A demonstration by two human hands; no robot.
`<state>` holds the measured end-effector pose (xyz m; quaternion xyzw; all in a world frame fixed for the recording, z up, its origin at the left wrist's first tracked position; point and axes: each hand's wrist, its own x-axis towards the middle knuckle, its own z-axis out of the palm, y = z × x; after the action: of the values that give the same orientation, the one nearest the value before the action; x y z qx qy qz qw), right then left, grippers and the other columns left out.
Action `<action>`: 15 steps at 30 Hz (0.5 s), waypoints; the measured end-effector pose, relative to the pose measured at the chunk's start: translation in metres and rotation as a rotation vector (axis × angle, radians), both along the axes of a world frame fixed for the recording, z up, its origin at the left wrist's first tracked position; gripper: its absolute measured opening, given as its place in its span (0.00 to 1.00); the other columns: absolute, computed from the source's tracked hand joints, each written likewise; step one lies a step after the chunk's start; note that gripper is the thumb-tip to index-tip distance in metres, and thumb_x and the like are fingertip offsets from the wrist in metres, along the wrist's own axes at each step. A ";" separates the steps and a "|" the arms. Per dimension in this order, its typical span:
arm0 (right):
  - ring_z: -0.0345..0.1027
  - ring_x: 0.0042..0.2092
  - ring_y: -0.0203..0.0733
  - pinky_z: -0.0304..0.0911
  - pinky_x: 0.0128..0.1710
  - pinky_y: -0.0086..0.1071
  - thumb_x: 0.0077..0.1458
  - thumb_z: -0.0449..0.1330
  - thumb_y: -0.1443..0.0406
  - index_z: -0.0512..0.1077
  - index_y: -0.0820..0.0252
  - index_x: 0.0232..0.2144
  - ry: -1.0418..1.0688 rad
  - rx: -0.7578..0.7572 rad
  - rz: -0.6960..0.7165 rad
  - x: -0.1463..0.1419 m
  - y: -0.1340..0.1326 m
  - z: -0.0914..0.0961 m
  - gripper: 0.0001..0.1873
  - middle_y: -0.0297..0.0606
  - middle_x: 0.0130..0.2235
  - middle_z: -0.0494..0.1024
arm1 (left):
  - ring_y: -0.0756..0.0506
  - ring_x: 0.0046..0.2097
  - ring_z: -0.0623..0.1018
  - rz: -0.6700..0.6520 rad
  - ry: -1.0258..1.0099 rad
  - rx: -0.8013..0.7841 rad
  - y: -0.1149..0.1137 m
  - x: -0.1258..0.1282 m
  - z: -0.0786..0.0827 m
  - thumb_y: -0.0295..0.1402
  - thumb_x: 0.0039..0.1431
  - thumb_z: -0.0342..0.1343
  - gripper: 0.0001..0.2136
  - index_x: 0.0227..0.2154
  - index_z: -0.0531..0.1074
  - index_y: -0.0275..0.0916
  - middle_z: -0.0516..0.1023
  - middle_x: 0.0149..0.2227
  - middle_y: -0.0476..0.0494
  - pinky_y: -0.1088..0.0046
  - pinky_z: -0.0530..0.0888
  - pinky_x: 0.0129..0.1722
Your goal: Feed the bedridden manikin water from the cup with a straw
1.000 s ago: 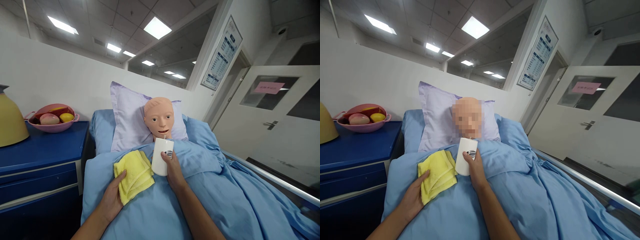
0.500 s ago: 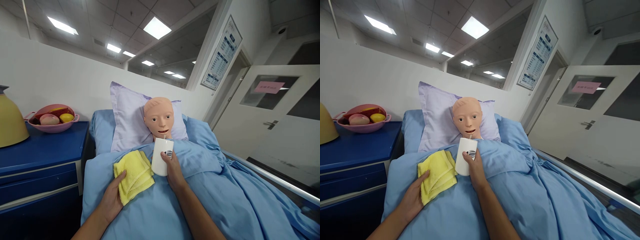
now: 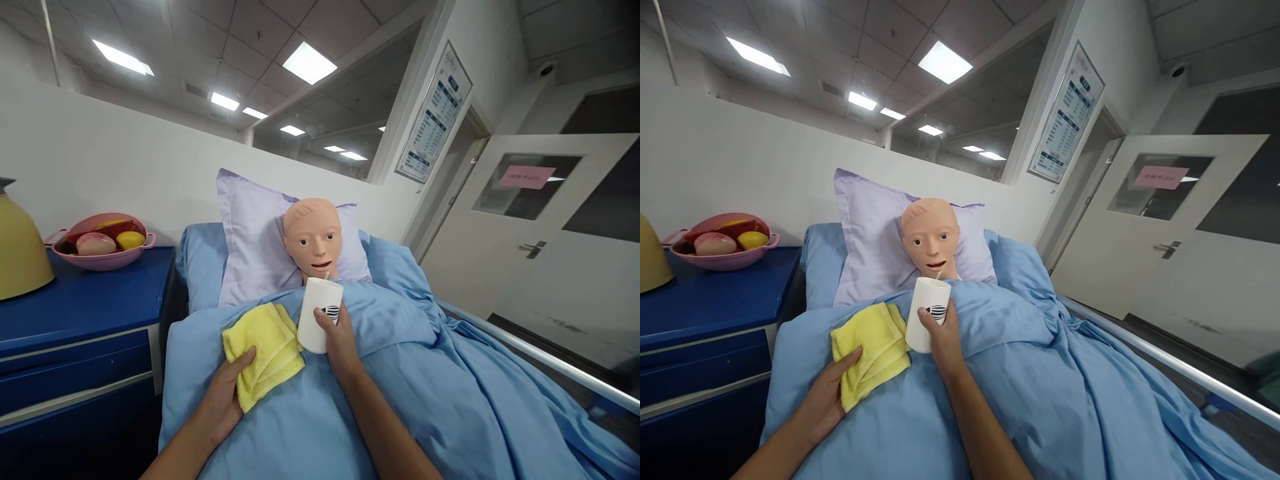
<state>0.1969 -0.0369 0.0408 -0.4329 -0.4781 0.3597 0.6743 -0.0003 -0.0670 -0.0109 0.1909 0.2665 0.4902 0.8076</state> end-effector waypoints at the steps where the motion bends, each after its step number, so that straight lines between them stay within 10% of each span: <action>1: 0.72 0.34 0.43 0.69 0.33 0.36 0.44 0.67 0.55 0.68 0.55 0.44 -0.001 0.016 -0.018 0.000 0.000 -0.001 0.25 0.35 0.34 0.77 | 0.36 0.50 0.76 0.007 0.029 0.023 -0.001 0.000 0.003 0.32 0.51 0.63 0.26 0.54 0.66 0.36 0.77 0.49 0.35 0.58 0.75 0.51; 9: 0.70 0.32 0.39 0.68 0.33 0.34 0.44 0.67 0.56 0.67 0.55 0.44 0.071 0.129 -0.245 0.003 -0.002 0.000 0.25 0.31 0.34 0.75 | 0.39 0.45 0.79 0.262 0.454 0.382 0.004 0.011 0.052 0.40 0.52 0.61 0.19 0.46 0.72 0.39 0.80 0.45 0.40 0.62 0.78 0.44; 15: 0.71 0.32 0.40 0.68 0.31 0.34 0.47 0.64 0.55 0.66 0.55 0.48 0.255 0.162 -0.301 0.004 0.000 0.009 0.26 0.34 0.36 0.76 | 0.40 0.59 0.69 0.669 0.793 1.417 0.050 0.052 0.107 0.34 0.60 0.51 0.17 0.51 0.69 0.40 0.70 0.57 0.42 0.57 0.65 0.60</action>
<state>0.2011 -0.0372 0.0500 -0.3945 -0.3463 0.2672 0.8081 0.0521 -0.0173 0.0956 0.7157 0.2021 0.6488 0.1610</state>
